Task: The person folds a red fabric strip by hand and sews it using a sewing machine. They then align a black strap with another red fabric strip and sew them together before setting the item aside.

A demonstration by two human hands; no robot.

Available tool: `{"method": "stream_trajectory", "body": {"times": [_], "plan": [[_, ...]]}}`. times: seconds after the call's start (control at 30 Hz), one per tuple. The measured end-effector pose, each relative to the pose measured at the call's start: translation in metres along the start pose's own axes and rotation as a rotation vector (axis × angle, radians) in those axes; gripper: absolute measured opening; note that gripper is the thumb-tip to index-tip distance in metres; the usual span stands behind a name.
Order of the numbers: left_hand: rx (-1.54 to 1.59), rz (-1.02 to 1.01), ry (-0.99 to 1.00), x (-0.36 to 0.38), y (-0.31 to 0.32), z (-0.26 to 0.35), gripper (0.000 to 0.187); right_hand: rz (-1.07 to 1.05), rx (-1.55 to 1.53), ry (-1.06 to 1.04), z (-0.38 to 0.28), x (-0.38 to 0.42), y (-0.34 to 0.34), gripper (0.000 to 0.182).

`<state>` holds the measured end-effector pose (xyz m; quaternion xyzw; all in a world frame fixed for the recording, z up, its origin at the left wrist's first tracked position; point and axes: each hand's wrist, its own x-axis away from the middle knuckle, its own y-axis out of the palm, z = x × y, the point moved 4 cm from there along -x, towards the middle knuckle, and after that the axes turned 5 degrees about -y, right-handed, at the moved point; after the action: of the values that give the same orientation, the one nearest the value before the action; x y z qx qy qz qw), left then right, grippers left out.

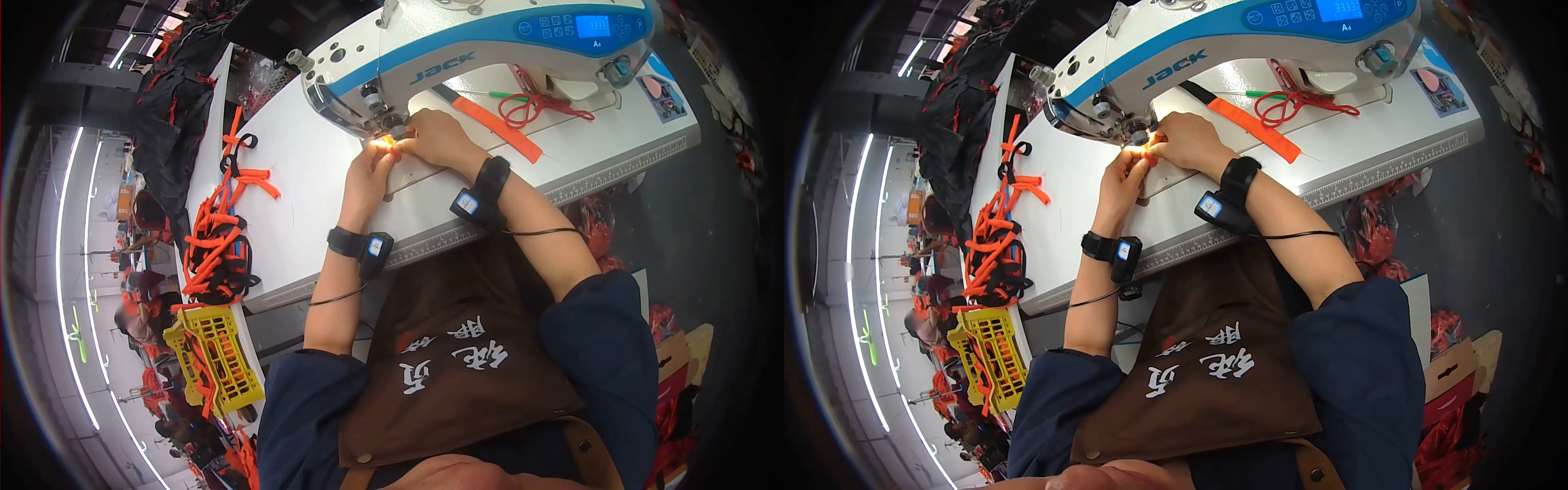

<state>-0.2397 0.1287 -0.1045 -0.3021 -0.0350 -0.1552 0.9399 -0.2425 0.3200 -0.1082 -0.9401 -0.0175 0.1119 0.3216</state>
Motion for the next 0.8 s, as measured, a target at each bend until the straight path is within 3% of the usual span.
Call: {"method": "stream_trajectory", "body": {"times": [0.47, 0.8], "plan": [[0.121, -0.039, -0.096, 0.01, -0.001, 0.008, 0.018, -0.14, -0.164, 0.044, -0.001, 0.0, -0.001, 0.029], [-0.005, -0.011, -0.002, 0.006, 0.002, 0.004, 0.018, -0.155, -0.293, 0.034, -0.008, 0.0, -0.011, 0.015]]}}
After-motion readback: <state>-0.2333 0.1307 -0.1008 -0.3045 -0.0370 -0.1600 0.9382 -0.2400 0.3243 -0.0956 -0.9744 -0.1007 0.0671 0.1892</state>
